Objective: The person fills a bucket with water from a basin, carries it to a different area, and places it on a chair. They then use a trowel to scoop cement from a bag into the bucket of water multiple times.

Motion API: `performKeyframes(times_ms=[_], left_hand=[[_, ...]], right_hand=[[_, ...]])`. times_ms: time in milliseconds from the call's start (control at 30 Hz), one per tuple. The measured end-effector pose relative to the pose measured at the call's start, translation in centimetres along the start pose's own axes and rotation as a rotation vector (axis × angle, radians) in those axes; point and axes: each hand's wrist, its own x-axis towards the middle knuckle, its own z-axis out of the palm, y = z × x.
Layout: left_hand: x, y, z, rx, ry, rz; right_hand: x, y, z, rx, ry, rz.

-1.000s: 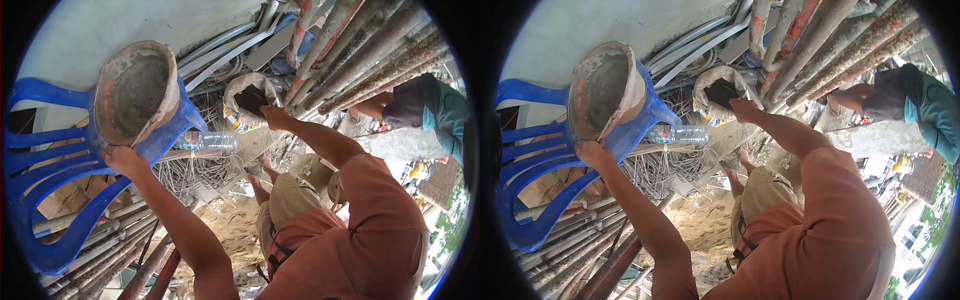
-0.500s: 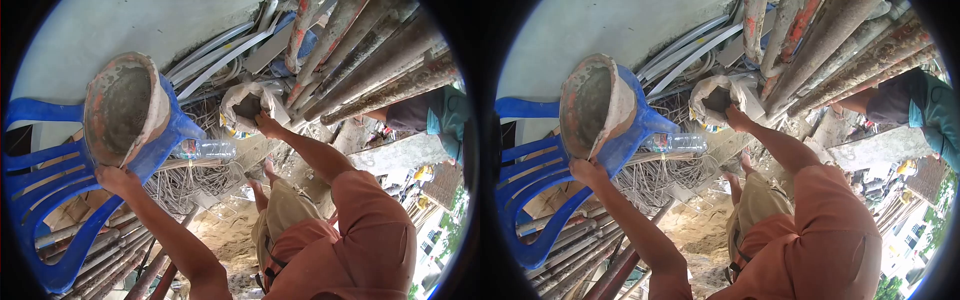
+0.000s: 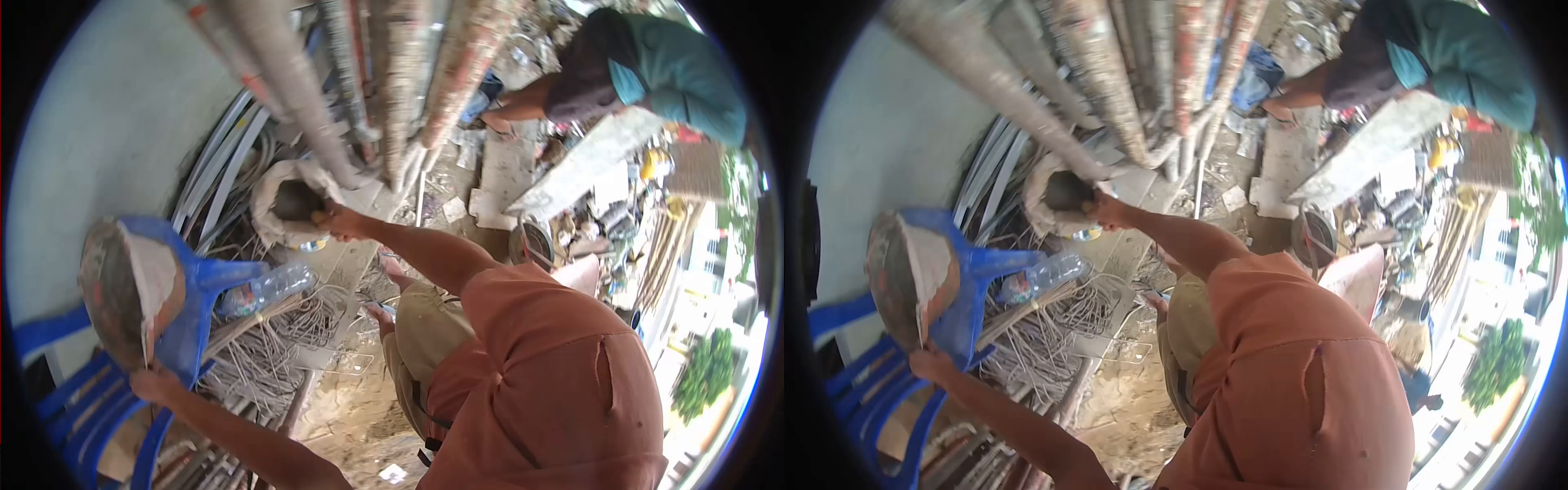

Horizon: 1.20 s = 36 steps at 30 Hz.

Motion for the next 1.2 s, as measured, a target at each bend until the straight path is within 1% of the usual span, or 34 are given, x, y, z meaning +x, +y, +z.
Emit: performKeyframes(times_ms=[33, 67, 100, 167, 200, 233, 267, 333, 367, 400, 433, 467, 500, 533, 600, 633, 667, 700, 733, 800, 867, 900, 933, 967, 1033, 1133, 1167, 1200], left_hand=[[0.3, -1.3, 1.2, -0.029, 0.176, 0.117], [0.3, -0.6, 0.4, 0.013, 0.170, 0.100], [0.5, -0.2, -0.6, 0.058, 0.168, 0.085], [1.3, -1.9, 2.2, 0.072, 0.129, 0.109], [1.4, -1.4, 1.7, 0.021, 0.199, 0.141], [1.1, -0.9, 0.8, -0.026, 0.266, 0.169], [1.5, -0.5, 0.4, -0.038, 0.284, 0.199], [2.1, 0.1, 0.0, 0.051, 0.085, 0.041], [3.0, -1.1, 2.0, 0.037, 0.101, 0.051], [4.5, -3.1, 5.7, 0.086, 0.110, 0.047], [5.7, -3.7, 7.6, 0.135, 0.118, 0.043], [5.2, -2.4, 5.8, 0.122, 0.132, 0.052], [3.6, 0.2, 1.4, 0.082, 0.053, 0.007], [2.9, 2.2, -1.5, 0.043, -0.029, -0.044], [2.6, 1.8, -1.5, 0.073, -0.015, 0.058], [2.2, 2.3, -2.4, 0.050, 0.009, 0.022], [2.0, 2.6, -2.6, 0.093, 0.004, 0.019], [1.8, 2.8, -3.0, 0.137, -0.001, 0.016], [1.5, 3.0, -3.3, 0.181, -0.006, 0.014], [2.1, 2.3, -1.6, 0.141, -0.193, -0.046], [3.4, -1.6, 8.5, -0.007, -0.110, -0.137], [4.0, -3.3, 13.1, -0.082, -0.064, -0.178], [3.1, -3.5, 12.2, -0.023, -0.085, -0.177], [2.3, -3.6, 11.2, 0.037, -0.107, -0.174], [1.4, -1.6, 6.1, 0.251, -0.162, -0.088], [1.2, 2.4, 2.3, 0.280, -0.157, -0.044], [1.2, 3.2, 1.6, 0.275, -0.147, -0.043], [1.2, 3.5, 1.0, 0.274, -0.141, -0.044]], right_hand=[[-1.1, -0.2, 0.1, 0.029, 0.005, -0.035], [-2.8, -1.0, 0.3, 0.056, 0.027, -0.066], [-2.7, -0.4, 0.1, 0.098, -0.017, -0.091], [-4.0, -0.8, 0.3, 0.134, 0.015, -0.172], [-4.6, -1.0, 0.1, 0.163, 0.048, -0.181], [-5.3, -1.1, 0.1, 0.163, 0.015, -0.174], [-6.3, -1.3, 0.0, 0.160, -0.019, -0.170], [-8.6, -2.0, 0.1, 0.163, -0.003, -0.194], [-9.6, -2.3, 0.1, 0.140, -0.008, -0.209], [-9.2, -1.5, 0.2, 0.148, 0.008, -0.224], [-10.0, -1.4, 0.0, 0.152, 0.026, -0.237], [-10.7, -1.5, -0.1, 0.149, 0.036, -0.230], [-11.3, -1.7, -0.2, 0.144, 0.041, -0.226], [-11.6, -1.7, -0.3, 0.156, 0.044, -0.217], [-12.4, -1.4, -0.4, 0.143, 0.078, -0.207], [-11.5, -0.4, -0.8, 0.176, 0.022, -0.240], [-11.1, -0.3, -0.9, 0.175, -0.016, -0.250], [-12.3, -1.4, -0.9, 0.143, 0.009, -0.206], [-13.3, -2.1, -0.8, 0.061, 0.037, -0.231], [-13.1, -2.1, -0.8, 0.084, -0.012, -0.247], [-13.4, -2.4, -1.4, 0.079, -0.065, -0.250], [-13.3, -2.0, -1.6, 0.128, -0.102, -0.246], [-13.2, -1.9, -1.7, 0.180, -0.130, -0.242], [-13.3, -2.3, -1.7, 0.161, -0.142, -0.237], [-13.9, -2.9, -1.8, 0.186, -0.168, -0.224], [-14.9, -3.9, -1.6, 0.064, -0.063, -0.219], [-14.6, -3.6, -1.8, 0.072, -0.076, -0.202], [-15.5, -4.4, -1.8, -0.016, -0.034, -0.203]])
